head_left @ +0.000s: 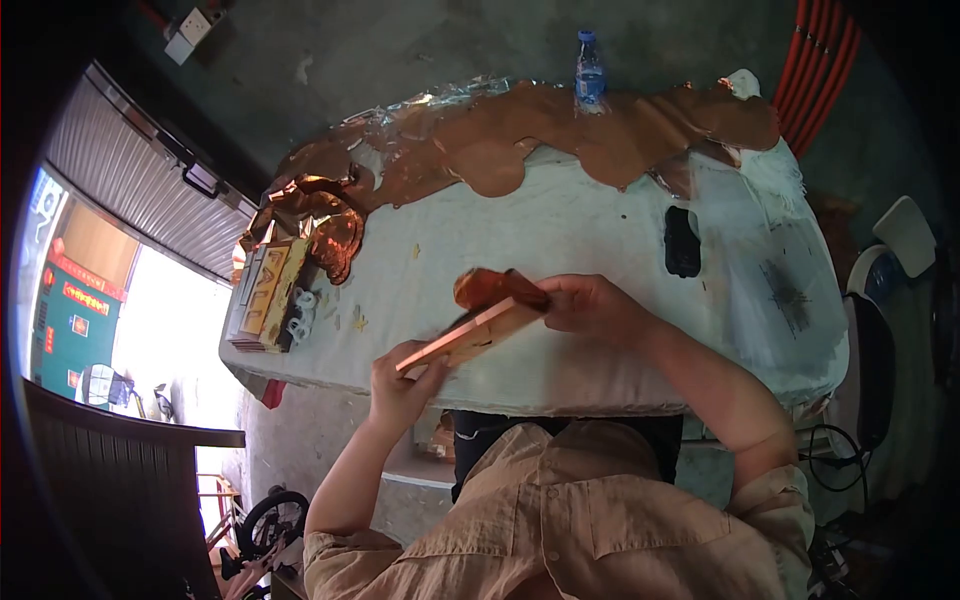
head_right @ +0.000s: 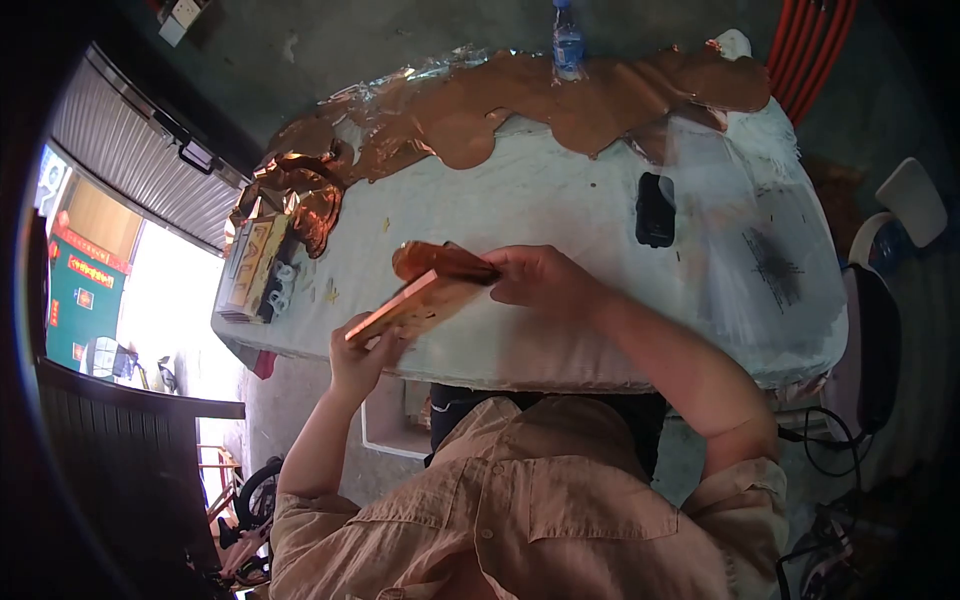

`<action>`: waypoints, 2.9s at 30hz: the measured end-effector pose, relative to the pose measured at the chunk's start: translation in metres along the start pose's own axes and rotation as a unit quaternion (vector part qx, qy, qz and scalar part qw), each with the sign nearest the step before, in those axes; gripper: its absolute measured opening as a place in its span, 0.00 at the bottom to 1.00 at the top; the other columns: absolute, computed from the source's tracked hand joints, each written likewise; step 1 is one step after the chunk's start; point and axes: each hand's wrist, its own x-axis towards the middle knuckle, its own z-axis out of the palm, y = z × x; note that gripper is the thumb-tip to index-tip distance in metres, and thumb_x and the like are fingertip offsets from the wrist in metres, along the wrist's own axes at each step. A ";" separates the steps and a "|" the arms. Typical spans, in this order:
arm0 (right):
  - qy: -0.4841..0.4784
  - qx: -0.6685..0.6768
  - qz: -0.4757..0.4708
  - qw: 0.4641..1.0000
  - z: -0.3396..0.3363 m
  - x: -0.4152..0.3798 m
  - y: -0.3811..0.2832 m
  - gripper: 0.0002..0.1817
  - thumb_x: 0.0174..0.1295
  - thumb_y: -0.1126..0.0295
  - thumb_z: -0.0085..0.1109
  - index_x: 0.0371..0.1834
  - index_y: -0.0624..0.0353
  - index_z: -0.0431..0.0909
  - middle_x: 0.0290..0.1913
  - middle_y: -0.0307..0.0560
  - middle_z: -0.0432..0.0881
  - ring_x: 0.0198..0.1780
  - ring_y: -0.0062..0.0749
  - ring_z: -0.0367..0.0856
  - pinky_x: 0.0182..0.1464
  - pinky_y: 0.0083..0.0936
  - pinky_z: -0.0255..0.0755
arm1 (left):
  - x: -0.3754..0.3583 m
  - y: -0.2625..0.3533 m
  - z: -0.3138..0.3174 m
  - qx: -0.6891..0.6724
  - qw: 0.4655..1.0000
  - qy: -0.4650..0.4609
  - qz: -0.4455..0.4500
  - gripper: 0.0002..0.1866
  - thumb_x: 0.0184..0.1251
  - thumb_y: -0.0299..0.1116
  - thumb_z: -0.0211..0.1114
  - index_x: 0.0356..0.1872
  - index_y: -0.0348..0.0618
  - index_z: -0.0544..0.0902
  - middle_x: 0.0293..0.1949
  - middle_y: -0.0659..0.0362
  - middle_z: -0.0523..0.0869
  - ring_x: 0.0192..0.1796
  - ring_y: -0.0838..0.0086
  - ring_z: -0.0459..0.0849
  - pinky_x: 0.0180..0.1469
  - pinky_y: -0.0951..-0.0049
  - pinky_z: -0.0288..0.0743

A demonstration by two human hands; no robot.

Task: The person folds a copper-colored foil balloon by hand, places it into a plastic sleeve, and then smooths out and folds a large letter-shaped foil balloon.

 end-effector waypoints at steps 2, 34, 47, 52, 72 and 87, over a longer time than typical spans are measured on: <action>0.041 0.058 -0.054 0.996 0.003 -0.001 -0.003 0.18 0.64 0.76 0.58 0.58 0.65 0.74 0.47 0.39 0.82 0.47 0.20 0.79 0.53 0.22 0.75 | 0.003 0.004 0.005 -0.082 0.986 0.006 -0.145 0.06 0.59 0.23 0.66 0.37 0.35 0.84 0.28 0.61 0.86 0.30 0.81 0.82 0.35 0.78 0.76; 0.216 0.263 0.053 0.939 0.012 0.017 0.003 0.12 0.56 0.74 0.68 0.43 0.59 0.79 0.38 0.40 0.84 0.36 0.22 0.81 0.37 0.22 0.78 | 0.061 0.012 0.093 -0.511 0.832 0.000 -0.218 0.09 0.67 0.32 0.64 0.32 0.35 0.81 0.30 0.56 0.86 0.33 0.76 0.84 0.40 0.75 0.80; 0.226 0.219 0.037 0.948 0.011 0.012 0.003 0.12 0.57 0.76 0.63 0.44 0.62 0.76 0.33 0.41 0.81 0.27 0.22 0.77 0.30 0.21 0.72 | 0.056 0.001 0.033 -0.529 0.797 -0.120 -0.266 0.12 0.71 0.31 0.56 0.46 0.32 0.79 0.39 0.51 0.86 0.43 0.68 0.86 0.48 0.70 0.80; 0.248 0.239 0.036 0.938 0.016 0.013 0.001 0.14 0.57 0.77 0.63 0.46 0.61 0.74 0.34 0.40 0.81 0.30 0.23 0.78 0.31 0.21 0.73 | 0.049 -0.030 -0.070 0.195 0.958 0.172 -0.117 0.08 0.62 0.31 0.63 0.38 0.40 0.85 0.32 0.56 0.86 0.32 0.73 0.85 0.37 0.73 0.78; 0.224 0.237 0.041 0.945 0.010 0.013 0.012 0.14 0.56 0.80 0.62 0.46 0.60 0.76 0.40 0.41 0.83 0.38 0.24 0.81 0.41 0.24 0.77 | 0.064 -0.119 -0.185 0.451 0.884 0.109 -0.058 0.10 0.63 0.34 0.58 0.28 0.38 0.80 0.27 0.46 0.84 0.32 0.50 0.84 0.38 0.53 0.77; 0.218 0.242 0.021 0.945 0.012 0.011 0.014 0.17 0.54 0.82 0.64 0.47 0.59 0.76 0.42 0.42 0.83 0.41 0.26 0.82 0.47 0.26 0.77 | 0.075 -0.047 -0.212 0.520 0.821 0.192 -0.139 0.08 0.61 0.27 0.56 0.37 0.42 0.83 0.37 0.50 0.83 0.38 0.55 0.84 0.42 0.61 0.77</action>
